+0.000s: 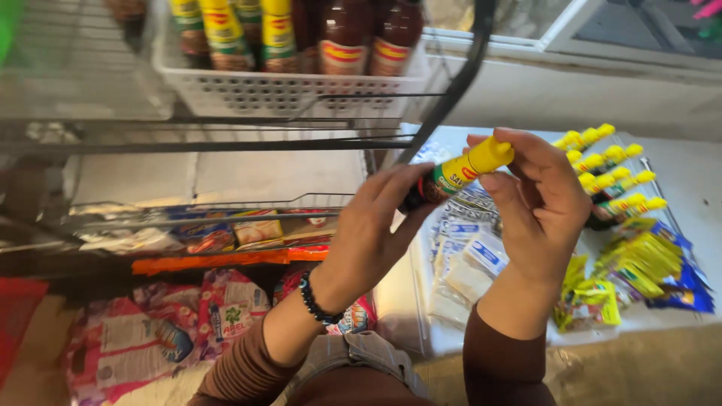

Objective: Organizing and stocking condiment bottles and small grocery packets from a staging table onto metal shelves.

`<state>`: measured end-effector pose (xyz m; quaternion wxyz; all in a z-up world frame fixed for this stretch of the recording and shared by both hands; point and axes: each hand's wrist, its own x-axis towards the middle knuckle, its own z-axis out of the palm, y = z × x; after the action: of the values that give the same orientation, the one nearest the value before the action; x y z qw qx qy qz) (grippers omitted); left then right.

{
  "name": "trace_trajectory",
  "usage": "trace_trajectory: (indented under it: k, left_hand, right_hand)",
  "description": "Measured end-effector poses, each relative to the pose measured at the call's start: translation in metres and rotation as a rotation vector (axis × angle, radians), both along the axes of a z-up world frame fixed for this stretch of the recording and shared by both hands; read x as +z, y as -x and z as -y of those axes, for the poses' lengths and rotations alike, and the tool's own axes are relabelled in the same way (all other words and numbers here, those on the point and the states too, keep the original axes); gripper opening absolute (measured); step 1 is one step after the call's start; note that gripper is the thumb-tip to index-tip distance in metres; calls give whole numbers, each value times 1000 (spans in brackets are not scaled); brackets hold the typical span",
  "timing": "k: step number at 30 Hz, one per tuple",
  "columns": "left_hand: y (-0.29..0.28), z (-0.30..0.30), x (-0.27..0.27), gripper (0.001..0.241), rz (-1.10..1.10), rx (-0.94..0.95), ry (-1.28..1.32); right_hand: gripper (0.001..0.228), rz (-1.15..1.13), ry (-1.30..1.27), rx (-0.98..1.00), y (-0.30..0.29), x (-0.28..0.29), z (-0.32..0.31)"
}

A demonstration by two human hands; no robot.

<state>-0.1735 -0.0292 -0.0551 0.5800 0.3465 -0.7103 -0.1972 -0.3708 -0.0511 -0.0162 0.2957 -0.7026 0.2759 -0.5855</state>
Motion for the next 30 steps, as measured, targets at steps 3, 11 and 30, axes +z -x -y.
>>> trace_trajectory:
  k: [3, 11, 30]
  left_hand:
    - [-43, -11, 15, 49, 27, 205, 64]
    - [-174, -16, 47, 43, 148, 559, 336]
    - [-313, 76, 39, 53, 253, 602, 230]
  right_hand:
    - [39, 43, 82, 63, -53, 18, 0]
    - [37, 35, 248, 482, -185, 56, 24]
    - [26, -176, 477, 138, -348, 45, 125]
